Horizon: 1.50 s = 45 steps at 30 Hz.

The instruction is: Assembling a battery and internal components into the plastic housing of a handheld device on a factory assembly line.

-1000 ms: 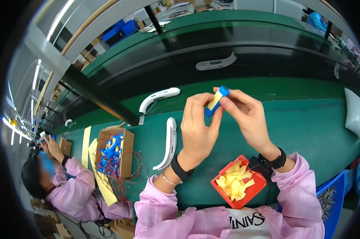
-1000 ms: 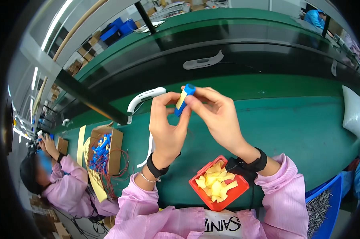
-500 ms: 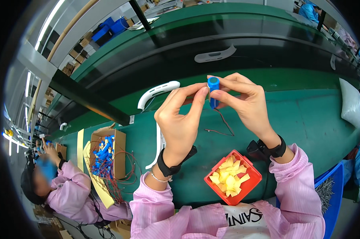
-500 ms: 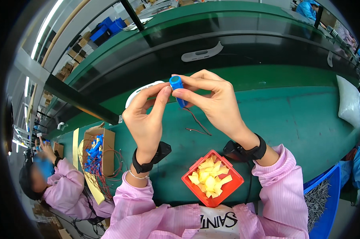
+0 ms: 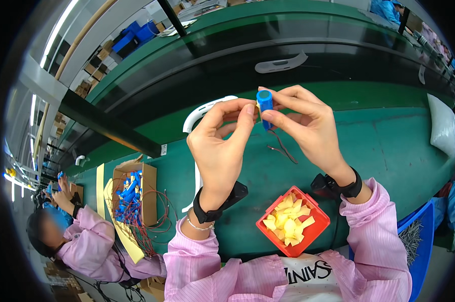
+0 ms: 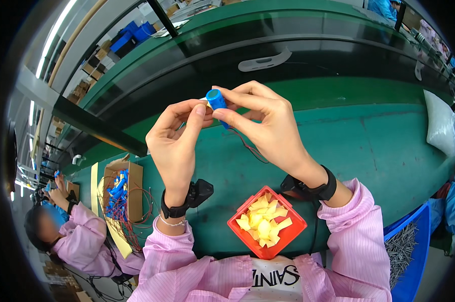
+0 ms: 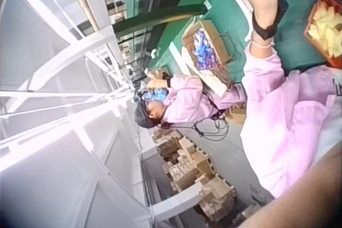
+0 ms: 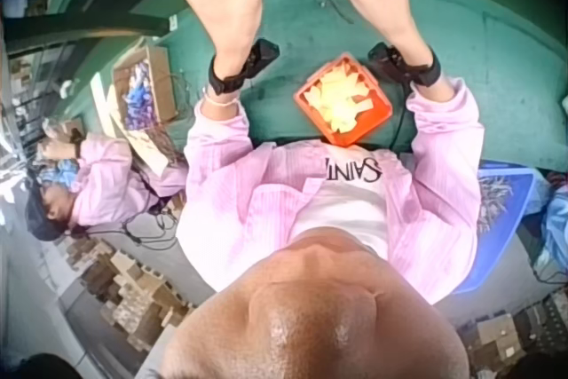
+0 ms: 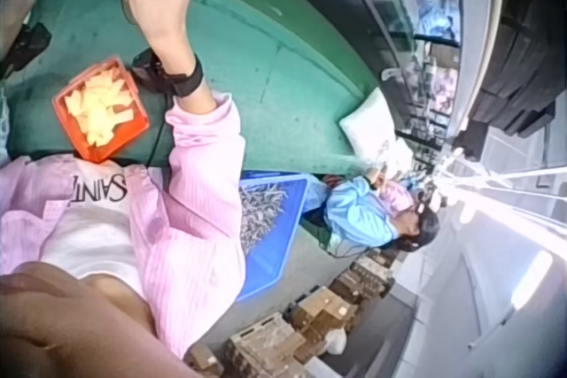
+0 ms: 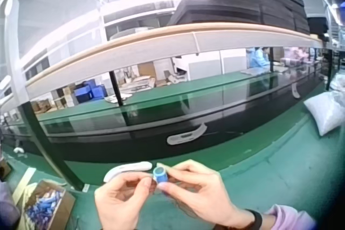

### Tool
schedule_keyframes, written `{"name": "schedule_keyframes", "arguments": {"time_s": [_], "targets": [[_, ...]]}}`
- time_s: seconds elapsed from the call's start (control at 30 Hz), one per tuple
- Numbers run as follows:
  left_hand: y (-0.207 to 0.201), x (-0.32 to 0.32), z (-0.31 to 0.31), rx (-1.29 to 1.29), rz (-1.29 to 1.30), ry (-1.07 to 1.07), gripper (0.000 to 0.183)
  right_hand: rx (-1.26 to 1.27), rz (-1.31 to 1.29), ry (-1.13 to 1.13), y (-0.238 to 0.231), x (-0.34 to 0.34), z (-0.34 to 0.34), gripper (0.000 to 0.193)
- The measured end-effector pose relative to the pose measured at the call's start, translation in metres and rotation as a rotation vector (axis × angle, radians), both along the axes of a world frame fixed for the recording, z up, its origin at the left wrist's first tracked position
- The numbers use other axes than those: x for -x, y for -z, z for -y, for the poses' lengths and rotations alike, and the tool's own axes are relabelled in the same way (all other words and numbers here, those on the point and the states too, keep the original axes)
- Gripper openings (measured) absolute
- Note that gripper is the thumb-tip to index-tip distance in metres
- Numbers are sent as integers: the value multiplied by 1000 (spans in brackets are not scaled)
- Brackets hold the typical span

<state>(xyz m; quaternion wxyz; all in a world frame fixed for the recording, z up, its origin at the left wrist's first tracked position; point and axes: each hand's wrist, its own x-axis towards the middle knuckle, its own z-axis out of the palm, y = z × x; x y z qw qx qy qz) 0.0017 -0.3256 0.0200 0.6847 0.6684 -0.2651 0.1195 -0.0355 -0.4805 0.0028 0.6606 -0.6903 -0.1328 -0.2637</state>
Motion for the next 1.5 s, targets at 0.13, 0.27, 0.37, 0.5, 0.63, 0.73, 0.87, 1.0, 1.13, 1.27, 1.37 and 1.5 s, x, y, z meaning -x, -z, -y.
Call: {"name": "schedule_keyframes", "arguments": {"time_s": [0.13,0.27,0.37,0.5,0.63,0.73,0.87,1.0,1.13,1.27,1.37,1.5], "targets": [[0,4,5,-8,32,-23,11,39,27,39,0,1,2,37],[0,4,7,-145,201,-135,8,140,77,99,-1,3,0,38],[3,0,6,-148,149,-85,8,138,92,76,0,3,2,37],[9,-13,0,98,-239,179,14,-108,-23,-131,-3,0,11,34],[8,-7,-18,-42,-195,160,10,-323,-41,-124,-20,0,49,33],[16,18,-33,-446,-101,328,11,-315,35,15,-30,5,103,38],[50,56,-26,-815,400,425,11,-243,41,108,-38,17,134,40],[51,50,-16,-896,331,544,18,-253,39,128,-40,25,141,40],[64,-49,17,-779,362,248,25,-234,43,130,-38,29,149,41],[129,-161,40,-834,569,-181,39,-225,0,73,-45,26,133,42],[136,-168,65,-1142,526,-21,38,-241,-16,101,-46,31,123,42],[109,-161,59,-584,28,178,30,-259,1,111,-47,30,117,43]]}}
